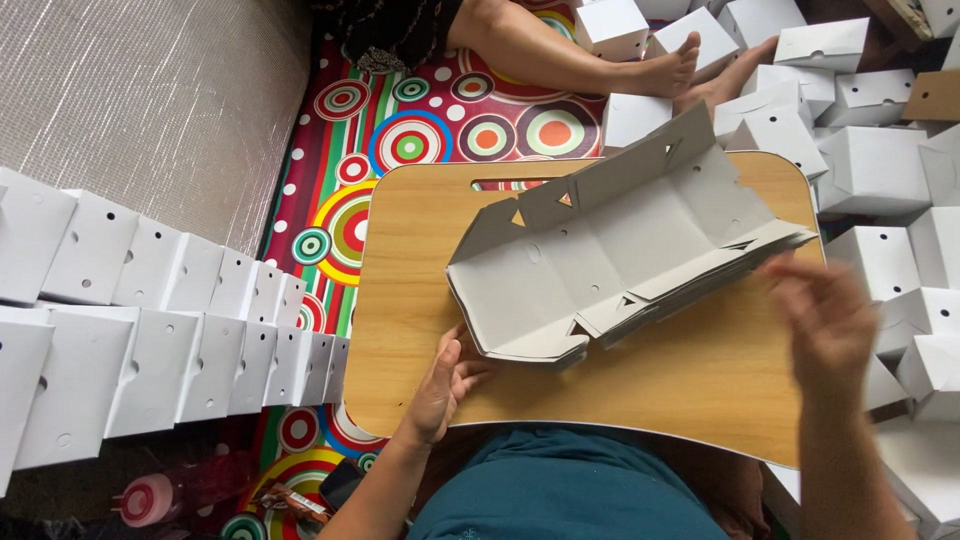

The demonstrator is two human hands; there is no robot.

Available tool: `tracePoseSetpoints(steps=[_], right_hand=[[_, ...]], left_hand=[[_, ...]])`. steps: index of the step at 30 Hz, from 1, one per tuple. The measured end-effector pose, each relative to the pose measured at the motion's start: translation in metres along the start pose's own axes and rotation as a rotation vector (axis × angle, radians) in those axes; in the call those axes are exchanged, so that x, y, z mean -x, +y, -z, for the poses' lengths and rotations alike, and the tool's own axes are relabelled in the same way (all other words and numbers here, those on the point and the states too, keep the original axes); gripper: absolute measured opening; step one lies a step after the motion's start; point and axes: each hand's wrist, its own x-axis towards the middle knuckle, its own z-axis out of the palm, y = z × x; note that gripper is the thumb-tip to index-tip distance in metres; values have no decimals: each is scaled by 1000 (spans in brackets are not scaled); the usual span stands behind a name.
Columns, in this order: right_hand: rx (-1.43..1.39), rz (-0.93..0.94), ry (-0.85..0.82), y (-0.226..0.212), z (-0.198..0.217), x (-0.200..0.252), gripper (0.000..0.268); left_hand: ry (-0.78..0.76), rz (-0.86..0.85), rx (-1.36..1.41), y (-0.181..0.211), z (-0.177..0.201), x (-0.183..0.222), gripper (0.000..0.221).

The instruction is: The person assembles small white cardboard boxes by folding and interlocking the flaps. They work on a wooden lap desk placed on the floor, surrounded by stacks of flat and finished boxes.

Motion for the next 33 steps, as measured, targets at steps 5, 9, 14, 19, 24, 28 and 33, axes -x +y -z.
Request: tracePoseSetpoints(steps=[5,9,14,19,24,28,33], right_hand=[[49,-274,98,116,66,-101,43],[-134,-518,-71,68,28,-107,74],[279,-370,-509,100,21,-46,74],[251,-356,-711,47,23,15,68],[417,-481,-376,16,6,-18,59],[362,-209,-203,30,-28,-62,80],[541,-187,-176,99,-58,-85,73]], left_hand=[[61,-39,48,6,-5,-8,86],[75,-82,-153,21,-6,-17,89],[363,-90,-578,55,-4,-7,103],[438,-83,-916,71,32,4,94],[622,-212,-1483,98,0,-9,97],[90,-945,-1416,109,-85,-55,73],[-66,-1066,-1708,53,-136,-164,75]])
